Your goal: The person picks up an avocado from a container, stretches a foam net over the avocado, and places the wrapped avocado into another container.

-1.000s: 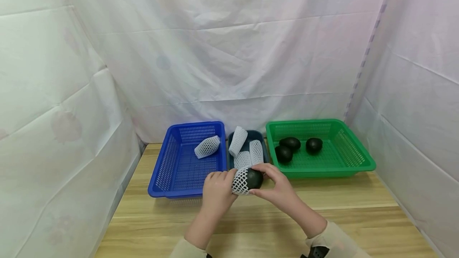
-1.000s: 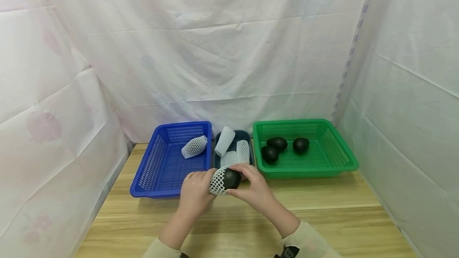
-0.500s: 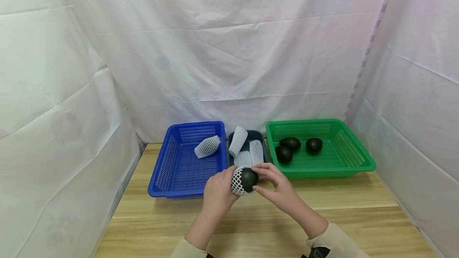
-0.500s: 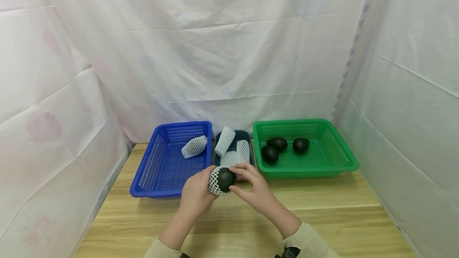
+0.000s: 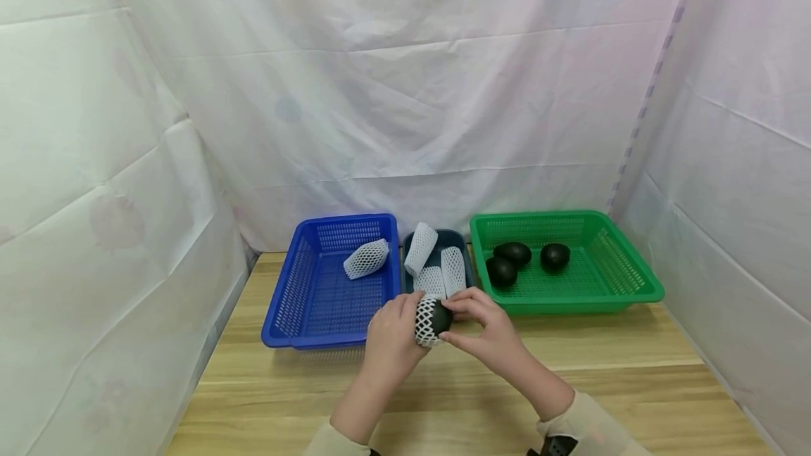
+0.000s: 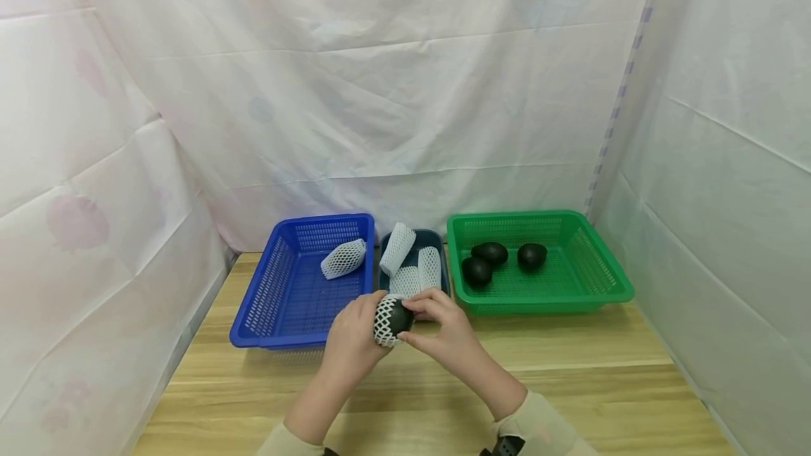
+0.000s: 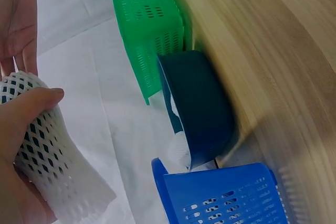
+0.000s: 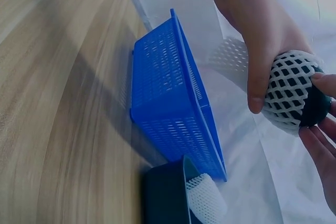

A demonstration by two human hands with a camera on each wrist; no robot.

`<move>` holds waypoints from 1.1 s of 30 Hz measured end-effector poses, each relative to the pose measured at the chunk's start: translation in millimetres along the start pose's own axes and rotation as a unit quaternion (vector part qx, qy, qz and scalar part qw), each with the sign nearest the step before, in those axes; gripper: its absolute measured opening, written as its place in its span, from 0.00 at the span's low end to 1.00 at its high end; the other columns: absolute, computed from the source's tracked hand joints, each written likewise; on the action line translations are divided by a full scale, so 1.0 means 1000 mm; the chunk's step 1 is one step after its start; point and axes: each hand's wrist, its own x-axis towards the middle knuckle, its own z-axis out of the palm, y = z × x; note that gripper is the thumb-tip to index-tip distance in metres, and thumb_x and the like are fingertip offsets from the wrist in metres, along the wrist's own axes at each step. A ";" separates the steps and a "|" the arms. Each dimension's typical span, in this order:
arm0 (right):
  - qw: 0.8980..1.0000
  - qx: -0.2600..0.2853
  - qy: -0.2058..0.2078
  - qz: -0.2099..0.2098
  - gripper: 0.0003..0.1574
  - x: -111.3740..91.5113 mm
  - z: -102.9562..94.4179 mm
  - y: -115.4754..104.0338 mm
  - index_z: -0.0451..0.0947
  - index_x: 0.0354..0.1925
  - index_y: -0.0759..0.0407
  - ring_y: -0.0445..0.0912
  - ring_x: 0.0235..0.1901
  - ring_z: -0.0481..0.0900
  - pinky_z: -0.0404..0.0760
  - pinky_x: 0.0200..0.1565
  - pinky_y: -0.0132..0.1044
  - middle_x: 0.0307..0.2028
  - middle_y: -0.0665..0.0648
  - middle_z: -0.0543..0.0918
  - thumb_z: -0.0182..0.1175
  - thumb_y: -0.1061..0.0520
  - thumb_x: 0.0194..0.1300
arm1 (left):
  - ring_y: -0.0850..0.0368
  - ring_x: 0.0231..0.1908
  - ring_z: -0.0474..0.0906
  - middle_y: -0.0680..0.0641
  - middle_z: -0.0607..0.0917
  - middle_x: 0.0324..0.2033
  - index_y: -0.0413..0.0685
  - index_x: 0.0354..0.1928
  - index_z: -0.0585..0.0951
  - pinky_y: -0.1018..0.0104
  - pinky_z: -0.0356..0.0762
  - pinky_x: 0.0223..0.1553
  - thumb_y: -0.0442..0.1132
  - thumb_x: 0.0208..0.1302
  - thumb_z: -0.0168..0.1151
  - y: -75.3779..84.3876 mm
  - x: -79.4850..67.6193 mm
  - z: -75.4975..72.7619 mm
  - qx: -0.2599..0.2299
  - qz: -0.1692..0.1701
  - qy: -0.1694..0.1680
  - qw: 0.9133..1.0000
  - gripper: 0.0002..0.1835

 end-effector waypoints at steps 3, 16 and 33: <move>1.000 -0.004 0.003 -0.001 0.28 0.000 0.002 0.003 0.80 0.45 0.73 0.56 0.40 0.81 0.83 0.40 0.49 0.42 0.65 0.77 0.74 0.77 0.41 | 0.49 0.41 0.80 0.46 0.82 0.43 0.46 0.55 0.77 0.54 0.81 0.40 0.48 0.39 0.81 0.002 0.000 0.000 0.005 0.006 0.006 1.000 0.37; 0.999 -0.027 0.012 0.019 0.28 -0.006 0.012 0.028 0.82 0.44 0.63 0.46 0.43 0.80 0.83 0.44 0.38 0.43 0.52 0.77 0.73 0.76 0.43 | 0.46 0.42 0.80 0.42 0.81 0.45 0.44 0.51 0.77 0.51 0.81 0.40 0.43 0.40 0.79 0.004 0.005 -0.001 0.009 0.041 0.046 0.998 0.33; 0.998 -0.040 0.001 0.039 0.38 -0.003 0.008 0.023 0.70 0.59 0.65 0.57 0.55 0.73 0.75 0.56 0.44 0.57 0.64 0.71 0.73 0.70 0.51 | 0.46 0.41 0.80 0.43 0.80 0.45 0.47 0.52 0.78 0.52 0.81 0.40 0.44 0.31 0.84 0.001 0.006 -0.006 -0.006 0.027 0.039 0.999 0.39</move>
